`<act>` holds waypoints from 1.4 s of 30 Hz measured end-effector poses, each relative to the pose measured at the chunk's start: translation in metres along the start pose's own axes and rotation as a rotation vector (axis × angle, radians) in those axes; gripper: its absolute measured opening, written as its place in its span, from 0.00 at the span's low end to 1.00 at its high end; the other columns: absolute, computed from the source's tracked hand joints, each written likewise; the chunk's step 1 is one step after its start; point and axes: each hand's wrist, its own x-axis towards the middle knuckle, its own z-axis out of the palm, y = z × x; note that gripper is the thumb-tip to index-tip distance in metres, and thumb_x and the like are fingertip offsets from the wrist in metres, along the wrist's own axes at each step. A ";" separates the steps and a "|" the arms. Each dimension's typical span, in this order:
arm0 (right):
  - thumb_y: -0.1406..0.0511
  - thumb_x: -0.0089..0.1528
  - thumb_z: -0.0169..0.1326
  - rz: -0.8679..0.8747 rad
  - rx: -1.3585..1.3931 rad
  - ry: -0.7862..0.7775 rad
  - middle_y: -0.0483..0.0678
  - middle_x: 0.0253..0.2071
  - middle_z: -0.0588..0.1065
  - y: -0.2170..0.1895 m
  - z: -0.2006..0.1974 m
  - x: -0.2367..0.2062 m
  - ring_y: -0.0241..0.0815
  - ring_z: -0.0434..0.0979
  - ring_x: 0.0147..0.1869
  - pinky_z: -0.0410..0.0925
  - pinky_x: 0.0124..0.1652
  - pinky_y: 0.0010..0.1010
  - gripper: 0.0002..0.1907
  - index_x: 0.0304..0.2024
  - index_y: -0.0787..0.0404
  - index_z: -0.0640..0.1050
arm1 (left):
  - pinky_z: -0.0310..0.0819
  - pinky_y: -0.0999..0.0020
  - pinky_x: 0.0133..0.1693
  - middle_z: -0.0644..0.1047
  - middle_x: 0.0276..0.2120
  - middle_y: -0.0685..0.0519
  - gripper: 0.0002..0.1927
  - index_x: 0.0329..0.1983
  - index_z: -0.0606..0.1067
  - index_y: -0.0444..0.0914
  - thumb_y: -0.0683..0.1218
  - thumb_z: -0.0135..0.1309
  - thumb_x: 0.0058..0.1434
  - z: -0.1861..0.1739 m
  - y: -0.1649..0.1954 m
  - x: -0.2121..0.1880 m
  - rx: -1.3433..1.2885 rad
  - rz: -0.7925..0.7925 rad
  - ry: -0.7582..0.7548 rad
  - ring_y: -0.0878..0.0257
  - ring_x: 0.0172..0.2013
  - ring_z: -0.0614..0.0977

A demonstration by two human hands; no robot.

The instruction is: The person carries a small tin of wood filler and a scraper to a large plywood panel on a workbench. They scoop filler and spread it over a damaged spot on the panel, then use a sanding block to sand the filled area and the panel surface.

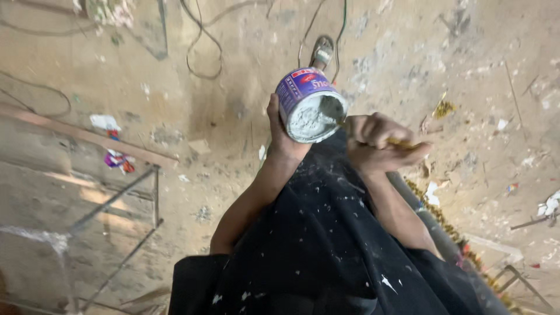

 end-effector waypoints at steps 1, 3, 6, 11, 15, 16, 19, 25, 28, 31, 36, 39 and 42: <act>0.30 0.62 0.17 -0.060 -0.122 -0.056 0.41 0.15 0.52 0.010 0.003 0.033 0.35 0.45 0.16 0.46 0.19 0.33 0.40 0.16 0.52 0.55 | 0.71 0.48 0.61 0.75 0.59 0.42 0.43 0.67 0.68 0.32 0.72 0.49 0.67 0.018 0.005 0.031 0.034 0.035 -0.043 0.49 0.59 0.77; 0.30 0.62 0.16 -0.174 -0.334 -0.182 0.42 0.15 0.55 0.019 0.004 0.104 0.38 0.49 0.16 0.51 0.19 0.36 0.42 0.15 0.53 0.56 | 0.71 0.50 0.62 0.75 0.60 0.44 0.41 0.68 0.67 0.33 0.70 0.51 0.68 0.058 0.008 0.091 0.097 0.147 -0.019 0.50 0.60 0.77; 0.31 0.63 0.17 -0.207 -0.490 -0.234 0.42 0.15 0.56 0.031 0.006 0.205 0.40 0.52 0.17 0.55 0.18 0.38 0.42 0.15 0.54 0.57 | 0.71 0.49 0.60 0.75 0.56 0.43 0.35 0.64 0.67 0.30 0.65 0.54 0.74 0.117 0.022 0.174 0.232 0.304 -0.058 0.51 0.56 0.77; 0.27 0.62 0.26 0.094 -0.001 0.219 0.41 0.13 0.49 0.075 -0.009 0.356 0.36 0.40 0.16 0.40 0.22 0.33 0.42 0.17 0.54 0.50 | 0.73 0.53 0.59 0.77 0.57 0.49 0.36 0.65 0.68 0.38 0.65 0.55 0.63 0.187 0.048 0.306 0.097 0.234 0.108 0.55 0.57 0.79; 0.25 0.59 0.30 0.188 0.122 0.393 0.41 0.15 0.47 0.107 -0.031 0.474 0.37 0.39 0.17 0.39 0.22 0.33 0.43 0.17 0.54 0.48 | 0.74 0.52 0.59 0.77 0.57 0.47 0.40 0.66 0.68 0.36 0.69 0.55 0.63 0.237 0.067 0.414 0.115 0.159 0.037 0.53 0.57 0.79; 0.25 0.58 0.30 0.195 0.204 0.402 0.41 0.14 0.47 0.116 -0.036 0.509 0.37 0.39 0.17 0.39 0.23 0.34 0.43 0.18 0.54 0.48 | 0.74 0.52 0.59 0.77 0.57 0.47 0.41 0.66 0.68 0.35 0.70 0.55 0.62 0.253 0.074 0.449 0.109 0.123 -0.008 0.52 0.57 0.79; 0.26 0.59 0.31 0.212 0.246 0.460 0.41 0.13 0.46 0.144 -0.036 0.610 0.37 0.39 0.18 0.39 0.24 0.34 0.44 0.16 0.55 0.49 | 0.74 0.50 0.57 0.77 0.56 0.47 0.42 0.66 0.68 0.36 0.71 0.55 0.62 0.306 0.094 0.548 0.106 0.097 0.005 0.52 0.55 0.79; 0.26 0.60 0.32 0.184 0.306 0.610 0.39 0.14 0.45 0.168 -0.027 0.774 0.37 0.39 0.19 0.40 0.23 0.34 0.43 0.16 0.53 0.49 | 0.73 0.50 0.60 0.75 0.59 0.47 0.42 0.68 0.67 0.36 0.72 0.53 0.65 0.397 0.127 0.688 0.066 -0.028 -0.019 0.51 0.58 0.78; 0.27 0.61 0.34 0.140 0.295 0.650 0.40 0.15 0.45 0.180 -0.033 0.857 0.37 0.39 0.17 0.41 0.22 0.33 0.42 0.17 0.52 0.50 | 0.73 0.48 0.59 0.75 0.58 0.45 0.43 0.67 0.67 0.37 0.72 0.52 0.63 0.440 0.136 0.752 0.112 -0.050 -0.061 0.49 0.57 0.78; 0.28 0.61 0.35 0.176 0.389 0.841 0.40 0.16 0.45 0.185 -0.049 0.939 0.38 0.40 0.20 0.42 0.24 0.35 0.41 0.18 0.53 0.51 | 0.72 0.48 0.61 0.74 0.60 0.48 0.42 0.68 0.67 0.39 0.73 0.50 0.63 0.485 0.144 0.828 0.164 -0.059 -0.015 0.51 0.60 0.77; 0.26 0.59 0.32 0.046 0.404 0.593 0.40 0.14 0.46 0.174 -0.106 1.083 0.35 0.40 0.18 0.42 0.23 0.31 0.41 0.18 0.53 0.52 | 0.67 0.46 0.65 0.74 0.62 0.46 0.45 0.68 0.68 0.38 0.75 0.48 0.61 0.569 0.151 0.965 -0.019 -0.172 -0.072 0.48 0.62 0.74; 0.27 0.60 0.32 0.015 0.323 0.536 0.40 0.13 0.48 0.176 -0.118 1.143 0.35 0.42 0.17 0.44 0.21 0.31 0.41 0.17 0.53 0.53 | 0.64 0.46 0.66 0.73 0.62 0.45 0.47 0.67 0.69 0.38 0.77 0.49 0.59 0.613 0.159 1.009 -0.003 -0.224 0.016 0.48 0.62 0.73; 0.30 0.63 0.30 -0.179 0.141 0.343 0.38 0.12 0.50 0.181 -0.110 1.186 0.33 0.44 0.15 0.47 0.18 0.31 0.40 0.14 0.51 0.55 | 0.64 0.47 0.66 0.73 0.62 0.44 0.48 0.67 0.69 0.38 0.77 0.49 0.57 0.646 0.155 1.037 -0.003 -0.296 0.007 0.48 0.62 0.73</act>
